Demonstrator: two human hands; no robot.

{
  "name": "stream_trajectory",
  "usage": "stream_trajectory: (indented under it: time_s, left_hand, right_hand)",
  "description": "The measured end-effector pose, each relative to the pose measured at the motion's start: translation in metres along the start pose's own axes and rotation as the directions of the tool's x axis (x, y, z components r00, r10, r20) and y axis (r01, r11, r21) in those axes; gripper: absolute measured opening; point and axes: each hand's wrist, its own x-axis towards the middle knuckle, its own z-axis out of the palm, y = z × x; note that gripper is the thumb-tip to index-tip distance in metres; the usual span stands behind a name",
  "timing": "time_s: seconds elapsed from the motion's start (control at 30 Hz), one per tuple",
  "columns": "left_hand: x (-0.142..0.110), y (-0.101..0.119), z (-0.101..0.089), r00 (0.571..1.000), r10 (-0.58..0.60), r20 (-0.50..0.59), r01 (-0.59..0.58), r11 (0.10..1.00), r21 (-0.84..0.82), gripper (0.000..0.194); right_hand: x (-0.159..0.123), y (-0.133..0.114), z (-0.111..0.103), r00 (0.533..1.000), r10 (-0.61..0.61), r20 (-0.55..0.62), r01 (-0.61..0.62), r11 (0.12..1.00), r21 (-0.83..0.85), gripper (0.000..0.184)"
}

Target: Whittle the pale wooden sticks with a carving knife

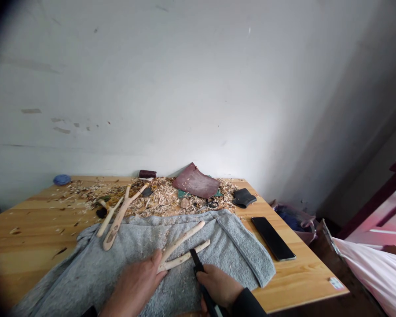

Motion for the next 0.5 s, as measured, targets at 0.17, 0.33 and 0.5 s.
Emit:
stream_trajectory:
  time_s: [0.17, 0.33, 0.5]
  left_hand:
    - [0.001, -0.001, -0.002, 0.998, 0.062, 0.003, -0.062, 0.998, -0.011, 0.032]
    - [0.002, -0.003, 0.0, 0.998, 0.059, -0.024, -0.059, 0.998, -0.014, 0.034]
    - [-0.001, -0.001, -0.002, 0.999, 0.047, -0.009, -0.047, 0.999, -0.026, 0.039]
  right_hand:
    - [0.007, -0.014, 0.0, 1.0, 0.018, 0.024, -0.017, 0.999, -0.047, 0.018]
    - [0.003, -0.015, -0.001, 0.999, -0.033, -0.003, 0.033, 0.999, 0.006, 0.018]
    - [0.0, -0.002, 0.001, 0.999, 0.035, 0.02, -0.038, 0.992, 0.121, 0.021]
